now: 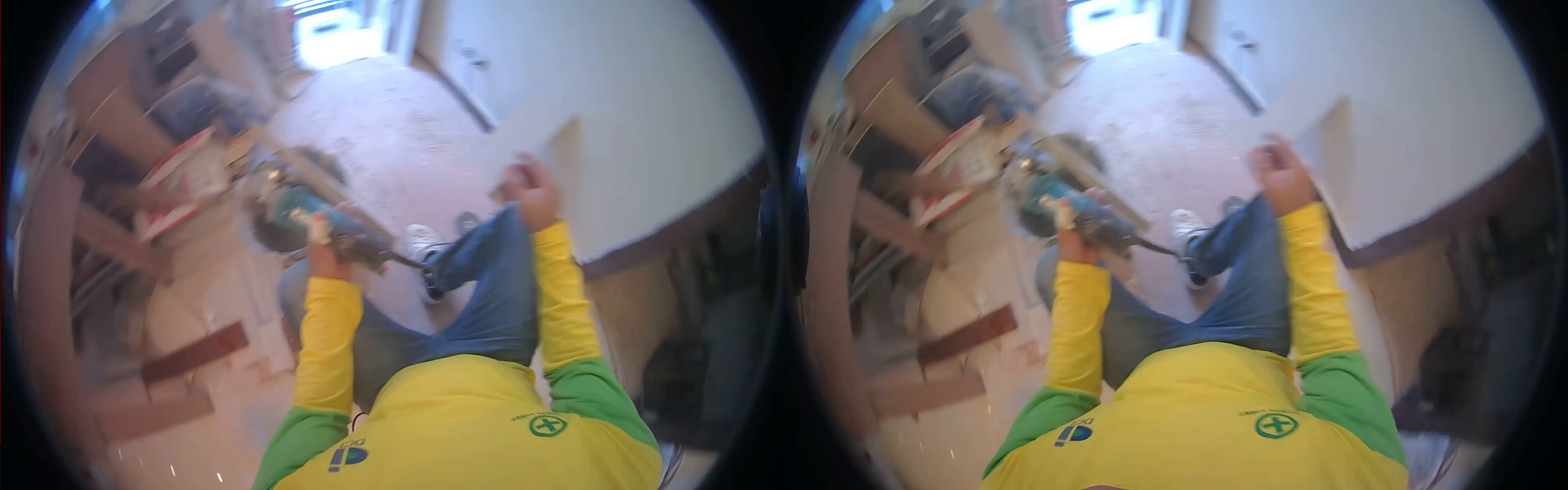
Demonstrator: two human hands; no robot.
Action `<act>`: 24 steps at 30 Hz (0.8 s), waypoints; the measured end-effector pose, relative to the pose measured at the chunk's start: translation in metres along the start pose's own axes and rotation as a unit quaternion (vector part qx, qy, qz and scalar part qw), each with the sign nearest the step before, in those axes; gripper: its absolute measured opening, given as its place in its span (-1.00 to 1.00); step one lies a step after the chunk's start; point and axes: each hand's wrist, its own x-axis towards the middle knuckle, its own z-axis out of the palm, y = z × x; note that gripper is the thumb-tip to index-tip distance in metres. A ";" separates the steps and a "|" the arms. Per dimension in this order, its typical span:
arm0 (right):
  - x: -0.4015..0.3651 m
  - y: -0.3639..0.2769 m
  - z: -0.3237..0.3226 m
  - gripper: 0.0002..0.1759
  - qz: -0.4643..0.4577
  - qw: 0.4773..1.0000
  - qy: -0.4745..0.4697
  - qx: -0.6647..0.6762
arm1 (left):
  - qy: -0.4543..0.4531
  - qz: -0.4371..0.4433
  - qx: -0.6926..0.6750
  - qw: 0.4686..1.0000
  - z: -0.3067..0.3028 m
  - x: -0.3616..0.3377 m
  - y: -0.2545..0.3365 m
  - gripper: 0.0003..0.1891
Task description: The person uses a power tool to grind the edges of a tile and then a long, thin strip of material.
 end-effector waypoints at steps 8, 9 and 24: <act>-0.106 -0.089 0.123 0.10 -0.048 0.918 -0.395 0.001 | -0.070 -0.057 -0.012 0.996 0.003 0.003 -0.006 -0.21; -0.113 -0.089 0.138 0.03 -0.033 0.931 -0.363 -0.032 | -0.070 -0.068 -0.014 0.995 -0.001 0.006 -0.004 -0.18; -0.073 -0.079 0.218 0.03 0.031 0.915 -0.397 0.062 | -0.114 -0.023 0.233 0.965 -0.023 0.012 0.008 -0.16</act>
